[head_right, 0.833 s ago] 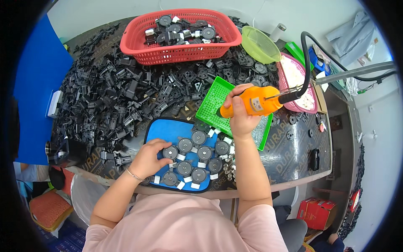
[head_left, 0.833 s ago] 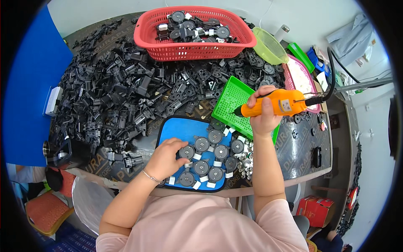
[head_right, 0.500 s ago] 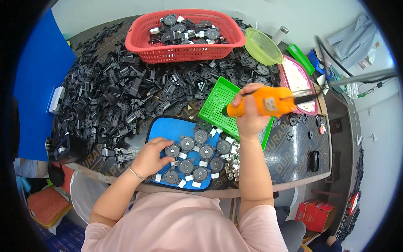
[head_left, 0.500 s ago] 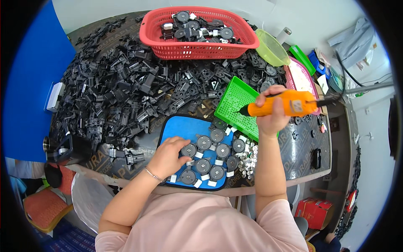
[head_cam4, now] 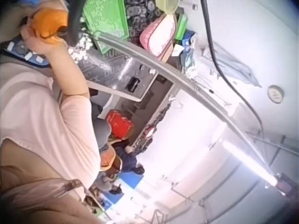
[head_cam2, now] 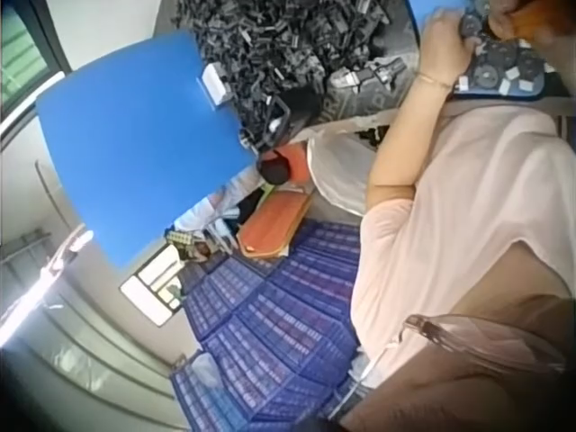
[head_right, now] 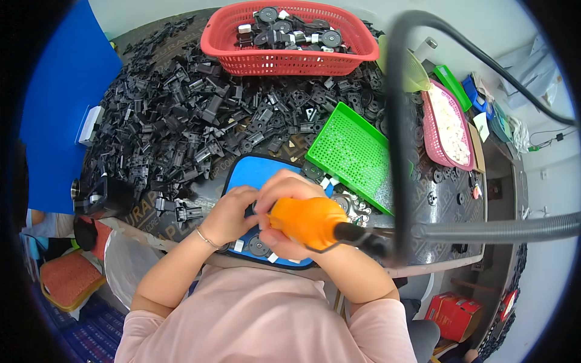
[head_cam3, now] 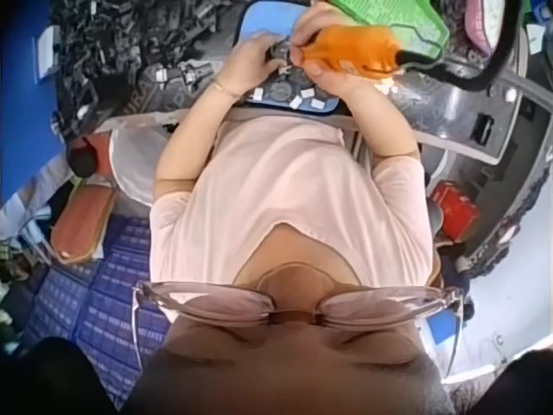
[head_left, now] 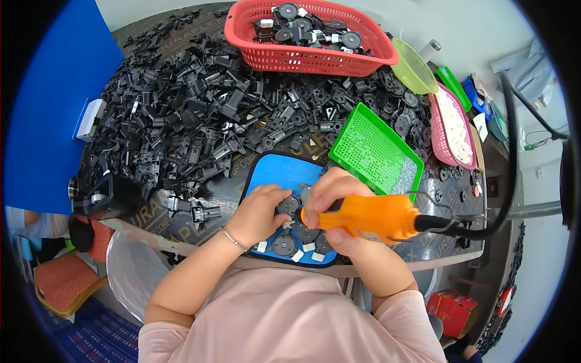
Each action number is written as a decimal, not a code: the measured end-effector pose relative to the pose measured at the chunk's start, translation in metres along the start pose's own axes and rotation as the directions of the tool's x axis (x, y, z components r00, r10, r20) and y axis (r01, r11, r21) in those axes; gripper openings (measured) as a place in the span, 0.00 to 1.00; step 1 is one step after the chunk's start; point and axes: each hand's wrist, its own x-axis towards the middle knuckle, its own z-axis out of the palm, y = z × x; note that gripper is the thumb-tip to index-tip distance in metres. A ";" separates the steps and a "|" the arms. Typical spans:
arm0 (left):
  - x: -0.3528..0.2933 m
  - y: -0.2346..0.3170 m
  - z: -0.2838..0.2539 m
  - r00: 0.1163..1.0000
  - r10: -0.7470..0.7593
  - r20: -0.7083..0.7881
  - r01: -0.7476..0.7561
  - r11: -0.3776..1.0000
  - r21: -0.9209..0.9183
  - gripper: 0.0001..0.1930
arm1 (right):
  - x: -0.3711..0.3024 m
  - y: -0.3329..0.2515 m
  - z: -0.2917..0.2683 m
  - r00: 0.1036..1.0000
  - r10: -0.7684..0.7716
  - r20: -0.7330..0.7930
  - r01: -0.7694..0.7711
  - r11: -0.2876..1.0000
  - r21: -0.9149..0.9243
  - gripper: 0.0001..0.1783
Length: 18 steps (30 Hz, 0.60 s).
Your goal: Assembling small circular components onto a blue base using an electric screwdriver.
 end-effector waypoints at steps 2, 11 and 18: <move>-0.001 -0.002 0.001 1.000 0.001 -0.002 -0.001 1.000 -0.001 0.26 | 0.001 0.005 0.001 0.999 -0.026 0.038 0.027 0.999 -0.029 0.18; 0.000 -0.008 0.006 1.000 -0.003 0.021 0.002 0.998 0.060 0.25 | 0.009 0.020 0.000 0.971 -0.143 0.189 0.146 0.989 -0.005 0.18; 0.003 -0.009 0.005 0.999 0.025 0.039 -0.024 1.000 -0.002 0.24 | 0.022 0.017 -0.007 0.962 -0.155 0.223 0.136 0.986 0.099 0.20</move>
